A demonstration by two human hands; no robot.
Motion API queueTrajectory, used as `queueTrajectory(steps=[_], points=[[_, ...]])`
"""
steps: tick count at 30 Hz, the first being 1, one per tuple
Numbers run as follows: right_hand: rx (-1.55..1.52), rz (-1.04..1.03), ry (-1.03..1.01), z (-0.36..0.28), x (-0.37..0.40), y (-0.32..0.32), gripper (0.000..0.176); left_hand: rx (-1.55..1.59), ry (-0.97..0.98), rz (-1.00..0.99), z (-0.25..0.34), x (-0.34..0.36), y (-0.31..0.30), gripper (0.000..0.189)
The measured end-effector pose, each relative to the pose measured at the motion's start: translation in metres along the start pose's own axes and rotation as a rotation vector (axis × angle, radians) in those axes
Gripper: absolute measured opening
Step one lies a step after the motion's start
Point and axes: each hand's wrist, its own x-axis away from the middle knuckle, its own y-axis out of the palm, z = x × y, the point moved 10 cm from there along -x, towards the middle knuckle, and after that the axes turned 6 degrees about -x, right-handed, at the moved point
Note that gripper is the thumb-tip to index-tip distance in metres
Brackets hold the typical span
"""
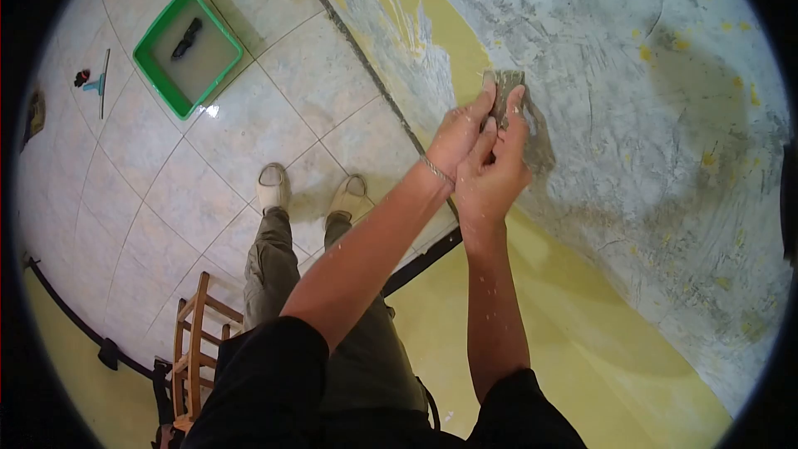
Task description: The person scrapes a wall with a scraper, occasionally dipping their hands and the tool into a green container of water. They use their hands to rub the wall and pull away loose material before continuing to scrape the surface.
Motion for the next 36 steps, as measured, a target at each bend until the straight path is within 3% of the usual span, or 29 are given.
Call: queueTrajectory(steps=[1,3,4,7,9,10,12,15,17,19,22,25,29,31,32,35,36], points=[[0.016,-0.02,0.021,0.004,0.0,0.001,0.048,0.02,0.01,0.007,0.001,0.0,0.002,0.04],[-0.035,0.106,-0.222,-0.005,-0.001,-0.007,0.047,-0.075,-0.006,0.012,0.009,-0.011,-0.004,0.043],[-0.039,0.11,-0.217,-0.014,-0.013,-0.003,0.047,-0.003,0.113,-0.043,0.026,-0.032,-0.01,0.043],[0.122,-0.16,-0.135,-0.034,-0.033,0.031,0.047,0.007,0.241,-0.07,0.037,-0.028,-0.017,0.049],[-0.012,0.057,-0.201,-0.027,-0.01,0.008,0.049,-0.077,0.27,-0.073,0.05,-0.027,-0.008,0.05],[-0.019,0.14,-0.243,-0.022,-0.004,0.008,0.052,-0.167,0.22,0.015,0.037,-0.027,-0.022,0.049],[0.028,0.057,-0.22,-0.009,-0.009,0.029,0.054,-0.257,0.153,0.12,0.019,-0.018,-0.046,0.049],[0.06,0.037,-0.295,-0.036,-0.03,0.036,0.056,-0.096,0.19,-0.008,0.068,-0.028,-0.03,0.05],[0.105,-0.033,-0.184,-0.038,-0.018,0.032,0.056,-0.539,0.171,0.097,0.079,-0.01,-0.045,0.054],[0.08,-0.013,-0.134,-0.025,0.006,0.01,0.056,-0.638,0.17,0.182,0.083,0.017,-0.066,0.05],[0.046,-0.037,0.067,0.015,0.051,-0.034,0.048,-0.843,0.34,0.313,0.108,0.053,-0.125,0.037],[0.014,-0.009,0.12,0.015,0.074,-0.081,0.037,-1.117,0.515,0.399,0.146,0.107,-0.151,0.03],[-0.009,0.041,0.099,-0.029,0.084,-0.131,0.03,-1.249,0.479,0.367,0.159,0.162,-0.128,0.03],[-0.048,0.101,-0.008,-0.055,0.084,-0.147,0.037,-1.541,0.638,0.366,0.171,0.193,-0.085,0.03],[-0.06,0.13,-0.003,-0.062,0.082,-0.153,0.037,-1.527,0.508,0.323,0.165,0.198,-0.075,0.028],[-0.162,0.056,0.099,-0.06,0.085,-0.146,0.048,-1.673,0.585,0.223,0.16,0.217,-0.033,0.026],[-0.161,0.019,0.106,-0.06,0.087,-0.139,0.053,-1.538,0.582,0.156,0.153,0.222,-0.021,0.028]])
